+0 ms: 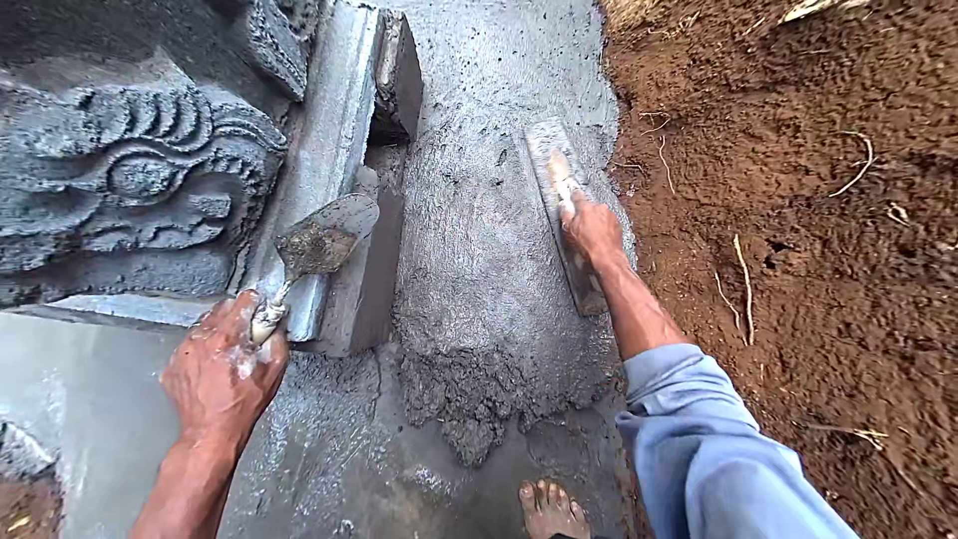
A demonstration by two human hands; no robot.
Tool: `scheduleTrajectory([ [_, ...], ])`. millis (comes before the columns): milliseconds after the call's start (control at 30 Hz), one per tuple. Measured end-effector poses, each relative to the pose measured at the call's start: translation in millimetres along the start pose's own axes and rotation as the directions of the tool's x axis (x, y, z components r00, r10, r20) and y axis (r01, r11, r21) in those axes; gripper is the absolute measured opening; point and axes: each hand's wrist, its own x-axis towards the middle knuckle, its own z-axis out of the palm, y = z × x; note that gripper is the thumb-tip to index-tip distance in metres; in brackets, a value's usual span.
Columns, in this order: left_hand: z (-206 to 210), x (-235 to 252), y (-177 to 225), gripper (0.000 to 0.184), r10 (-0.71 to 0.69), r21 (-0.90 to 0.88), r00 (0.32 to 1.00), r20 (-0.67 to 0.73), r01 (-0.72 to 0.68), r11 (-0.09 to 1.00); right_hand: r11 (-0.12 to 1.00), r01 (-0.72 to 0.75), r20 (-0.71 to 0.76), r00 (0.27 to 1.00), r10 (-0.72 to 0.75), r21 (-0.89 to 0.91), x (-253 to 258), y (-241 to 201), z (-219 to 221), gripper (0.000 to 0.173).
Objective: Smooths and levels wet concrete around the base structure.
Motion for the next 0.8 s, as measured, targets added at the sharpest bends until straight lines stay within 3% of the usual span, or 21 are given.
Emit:
scheduleTrajectory([
  [167,2,-1,0,0.042,0.015,0.006,1.000,-0.011,-0.015,1.000,1.000,-0.006,-0.003,1.000,0.006,0.000,-30,14,6,0.050],
  [233,1,0,-1,0.042,0.018,0.017,1.000,-0.005,-0.018,1.000,0.997,-0.012,-0.079,0.997,0.006,-0.073,-32,10,12,0.049],
  [300,2,0,-3,0.043,0.022,0.025,1.000,-0.005,-0.022,0.999,0.990,0.113,-0.228,0.965,-0.130,-0.088,-9,-9,13,0.044],
  [367,3,-1,-4,0.044,0.033,0.026,0.999,-0.006,-0.033,0.999,0.956,0.284,-0.265,0.919,-0.292,-0.068,32,-40,17,0.037],
  [467,3,0,-2,0.043,0.031,0.030,0.999,-0.007,-0.031,0.999,0.939,0.341,-0.074,0.936,-0.343,-0.043,87,-80,25,0.034],
  [567,2,0,-1,0.043,0.013,0.036,1.000,-0.018,-0.012,0.999,0.946,0.317,0.072,0.947,-0.312,-0.067,106,-97,25,0.045],
  [633,4,0,-1,0.044,0.016,0.035,0.999,-0.029,-0.015,0.999,0.933,0.340,0.116,0.938,-0.327,-0.120,111,-98,19,0.049],
  [800,6,0,-3,0.045,0.029,0.041,0.999,-0.045,-0.027,0.999,0.897,0.416,0.143,0.907,-0.397,-0.147,116,-93,12,0.036],
])
